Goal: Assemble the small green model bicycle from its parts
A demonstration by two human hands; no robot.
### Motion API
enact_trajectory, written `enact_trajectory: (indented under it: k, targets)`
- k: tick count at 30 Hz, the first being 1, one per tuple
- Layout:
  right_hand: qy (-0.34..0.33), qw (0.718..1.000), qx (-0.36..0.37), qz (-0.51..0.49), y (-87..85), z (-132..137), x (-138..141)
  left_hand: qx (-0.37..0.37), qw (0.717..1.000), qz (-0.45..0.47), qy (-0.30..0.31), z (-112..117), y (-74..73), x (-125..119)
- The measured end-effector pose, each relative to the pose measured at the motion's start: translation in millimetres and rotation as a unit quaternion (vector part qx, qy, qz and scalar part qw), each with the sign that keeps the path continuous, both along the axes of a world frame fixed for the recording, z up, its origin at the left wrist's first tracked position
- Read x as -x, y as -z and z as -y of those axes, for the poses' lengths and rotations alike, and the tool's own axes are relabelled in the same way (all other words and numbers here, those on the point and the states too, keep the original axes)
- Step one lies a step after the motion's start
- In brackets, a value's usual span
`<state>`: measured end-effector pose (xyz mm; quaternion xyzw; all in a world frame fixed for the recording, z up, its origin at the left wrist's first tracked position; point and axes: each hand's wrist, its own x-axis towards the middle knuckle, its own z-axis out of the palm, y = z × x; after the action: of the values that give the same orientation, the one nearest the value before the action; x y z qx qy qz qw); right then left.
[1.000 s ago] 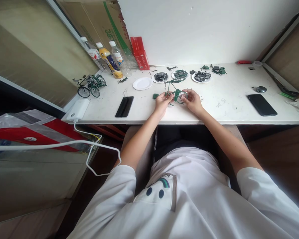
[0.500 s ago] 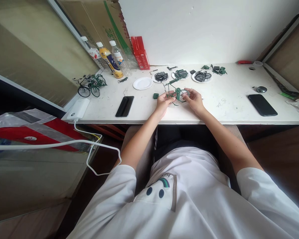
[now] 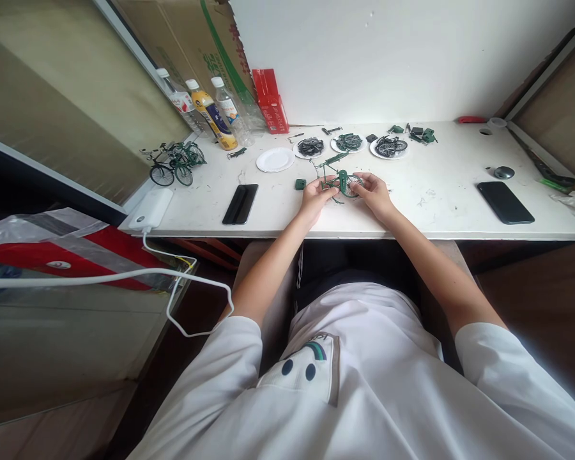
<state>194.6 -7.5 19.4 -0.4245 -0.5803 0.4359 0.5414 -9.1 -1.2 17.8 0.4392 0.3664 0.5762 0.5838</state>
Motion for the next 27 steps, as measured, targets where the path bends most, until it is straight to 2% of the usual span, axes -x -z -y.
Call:
enact_trajectory:
  k: [13, 18, 27]
  targets:
    - [0.0, 0.999, 0.023, -0.027, -4.9, 5, 1, 0.015, 1.0, -0.003, -0.006, 10, -10.7, -1]
    - [0.006, 1.0, 0.011, -0.026, -5.3, 5, 1, 0.005, 1.0, 0.006, 0.006, 7, -7.0, 0]
    - [-0.018, 0.997, 0.045, -0.057, -7.8, 7, 1, -0.016, 1.0, 0.008, 0.003, 3, -1.7, 0]
